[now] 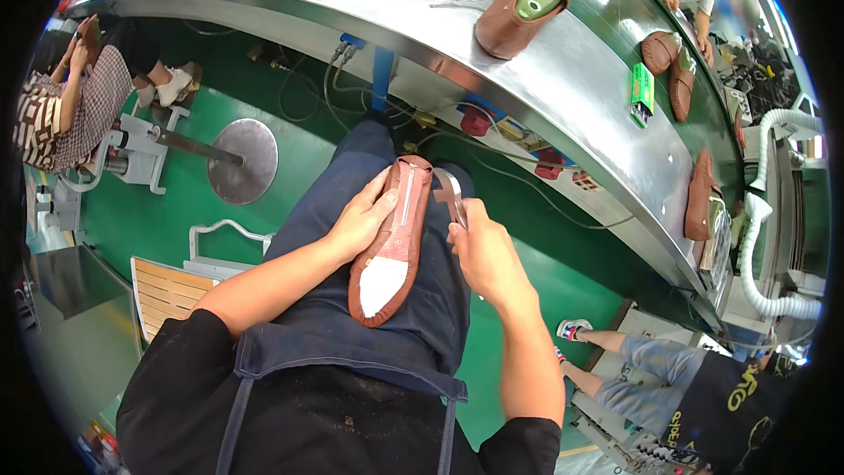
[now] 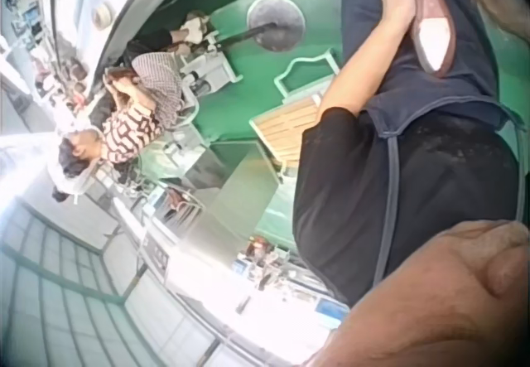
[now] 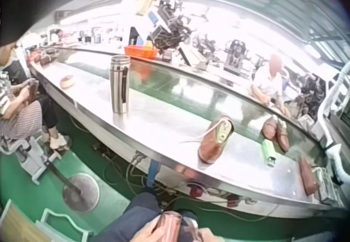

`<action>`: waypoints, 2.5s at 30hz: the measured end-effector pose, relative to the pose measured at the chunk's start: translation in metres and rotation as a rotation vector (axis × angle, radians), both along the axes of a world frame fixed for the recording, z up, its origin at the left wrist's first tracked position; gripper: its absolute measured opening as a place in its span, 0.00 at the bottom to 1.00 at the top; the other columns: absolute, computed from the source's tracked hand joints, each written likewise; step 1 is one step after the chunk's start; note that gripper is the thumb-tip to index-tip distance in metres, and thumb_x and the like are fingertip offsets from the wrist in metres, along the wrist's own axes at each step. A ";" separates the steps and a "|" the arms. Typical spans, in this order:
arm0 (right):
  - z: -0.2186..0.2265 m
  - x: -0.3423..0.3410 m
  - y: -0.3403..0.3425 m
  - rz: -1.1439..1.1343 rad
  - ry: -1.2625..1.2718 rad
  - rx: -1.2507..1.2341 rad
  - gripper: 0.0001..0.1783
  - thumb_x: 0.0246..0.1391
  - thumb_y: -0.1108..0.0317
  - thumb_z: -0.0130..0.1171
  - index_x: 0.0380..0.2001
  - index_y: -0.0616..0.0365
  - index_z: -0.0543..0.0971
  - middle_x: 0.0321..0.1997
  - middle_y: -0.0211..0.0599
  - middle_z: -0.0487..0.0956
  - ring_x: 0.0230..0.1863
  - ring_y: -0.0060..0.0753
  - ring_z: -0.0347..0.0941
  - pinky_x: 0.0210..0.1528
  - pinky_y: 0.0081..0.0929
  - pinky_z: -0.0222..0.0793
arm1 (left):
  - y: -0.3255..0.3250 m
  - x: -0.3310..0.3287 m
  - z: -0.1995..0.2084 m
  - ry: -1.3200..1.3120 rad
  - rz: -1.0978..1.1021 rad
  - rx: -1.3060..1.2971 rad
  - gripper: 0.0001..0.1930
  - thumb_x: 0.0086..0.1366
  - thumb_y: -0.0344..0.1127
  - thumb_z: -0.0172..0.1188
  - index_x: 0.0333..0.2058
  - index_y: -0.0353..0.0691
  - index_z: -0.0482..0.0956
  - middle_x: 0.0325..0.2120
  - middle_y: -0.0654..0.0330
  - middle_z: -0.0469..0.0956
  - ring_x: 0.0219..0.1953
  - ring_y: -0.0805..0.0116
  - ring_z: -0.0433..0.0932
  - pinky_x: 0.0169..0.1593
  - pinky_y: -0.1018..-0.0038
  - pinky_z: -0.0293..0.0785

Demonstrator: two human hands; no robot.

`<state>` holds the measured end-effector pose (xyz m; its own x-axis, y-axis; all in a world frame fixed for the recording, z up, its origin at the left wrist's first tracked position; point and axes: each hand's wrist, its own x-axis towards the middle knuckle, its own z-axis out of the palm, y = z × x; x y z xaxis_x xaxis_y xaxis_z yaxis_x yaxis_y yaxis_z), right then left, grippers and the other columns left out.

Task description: Using a specialty cutting tool to trim and refine the edges of shoe components on a last.

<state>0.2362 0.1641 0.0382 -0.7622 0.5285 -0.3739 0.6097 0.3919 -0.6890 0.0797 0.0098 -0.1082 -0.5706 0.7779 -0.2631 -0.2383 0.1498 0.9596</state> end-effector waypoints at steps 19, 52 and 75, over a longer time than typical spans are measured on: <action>0.022 -0.071 -0.001 0.584 -0.381 0.519 0.09 0.68 0.72 0.56 0.46 0.64 0.70 0.36 0.57 0.82 0.35 0.61 0.84 0.37 0.50 0.80 | 0.003 -0.001 0.009 0.173 -0.088 -0.091 0.39 0.79 0.52 0.50 0.78 0.36 0.52 0.69 0.37 0.67 0.70 0.38 0.65 0.74 0.55 0.59; -0.002 -0.069 -0.009 0.360 -0.082 0.305 0.27 0.72 0.71 0.54 0.72 0.58 0.70 0.51 0.66 0.83 0.50 0.67 0.81 0.51 0.49 0.78 | -0.009 -0.001 0.024 0.061 -0.178 -0.130 0.46 0.72 0.51 0.61 0.77 0.31 0.50 0.70 0.33 0.63 0.75 0.39 0.60 0.77 0.56 0.57; 0.052 -0.010 0.087 -0.263 0.214 0.689 0.20 0.75 0.66 0.53 0.64 0.62 0.75 0.41 0.43 0.87 0.38 0.32 0.84 0.36 0.31 0.77 | -0.043 0.005 0.054 -0.797 -0.236 -0.012 0.29 0.64 0.40 0.75 0.59 0.34 0.77 0.48 0.54 0.84 0.47 0.64 0.85 0.54 0.65 0.83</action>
<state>0.2264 0.2510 0.0899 -0.5978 0.7626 0.2474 0.6231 0.6361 -0.4552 0.0843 -0.0335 -0.0540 -0.0318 0.8481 -0.5289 -0.8070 0.2904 0.5143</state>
